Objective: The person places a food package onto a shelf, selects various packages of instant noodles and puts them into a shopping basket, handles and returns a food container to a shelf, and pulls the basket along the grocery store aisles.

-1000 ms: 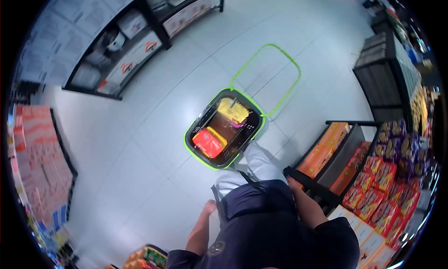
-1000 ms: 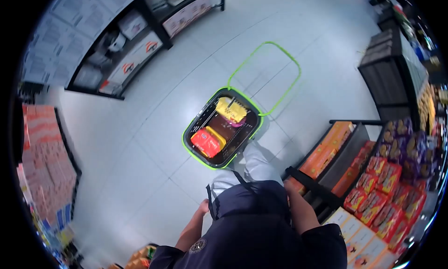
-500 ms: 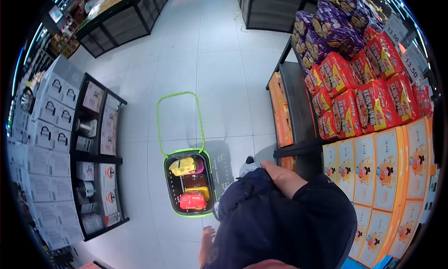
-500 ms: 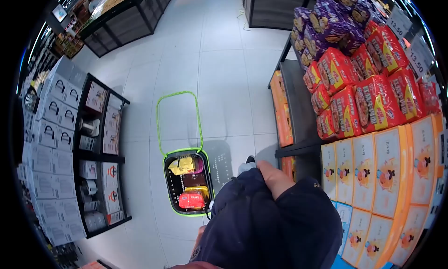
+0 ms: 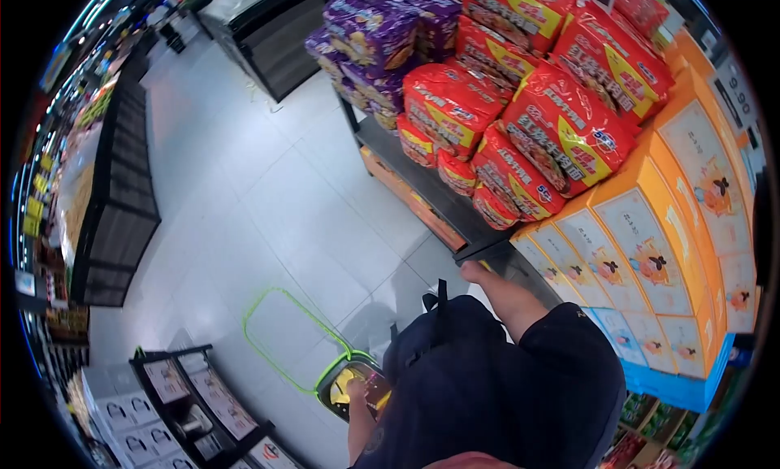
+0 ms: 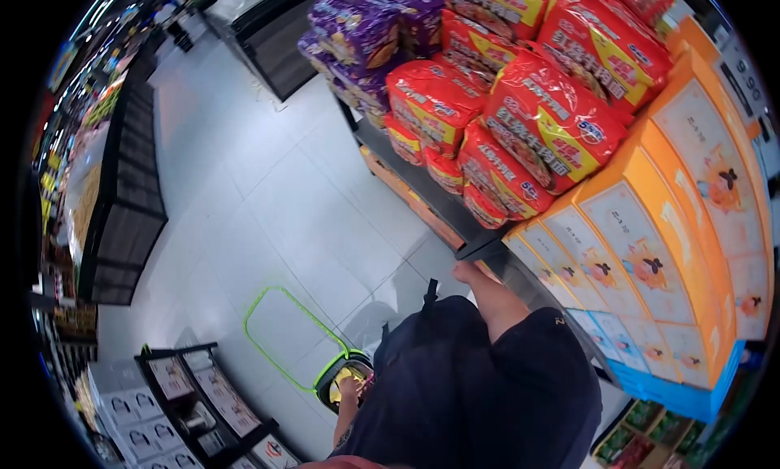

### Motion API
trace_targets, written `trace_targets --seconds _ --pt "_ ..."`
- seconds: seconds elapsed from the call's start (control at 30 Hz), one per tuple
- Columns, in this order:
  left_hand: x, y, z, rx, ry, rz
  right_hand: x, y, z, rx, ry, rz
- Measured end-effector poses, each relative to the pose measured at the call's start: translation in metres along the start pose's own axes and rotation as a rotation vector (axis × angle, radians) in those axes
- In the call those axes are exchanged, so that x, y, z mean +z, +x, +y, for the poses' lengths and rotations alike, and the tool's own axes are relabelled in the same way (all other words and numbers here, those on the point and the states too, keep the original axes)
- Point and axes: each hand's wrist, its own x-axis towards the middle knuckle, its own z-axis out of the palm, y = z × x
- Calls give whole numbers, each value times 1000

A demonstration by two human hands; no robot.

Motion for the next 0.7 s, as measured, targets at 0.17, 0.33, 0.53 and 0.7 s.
trace_targets --seconds 0.17,0.33,0.53,0.7 --pt "18 62 120 663 1400 -18 44 -38 49 317 96 128" --pt "52 125 225 591 1689 -277 125 -88 28 362 -77 -134" --pt "99 116 393 114 1211 -172 261 -132 -97 862 1539 480" --pt "88 184 462 261 1651 -42 254 -154 -138 774 693 -17"
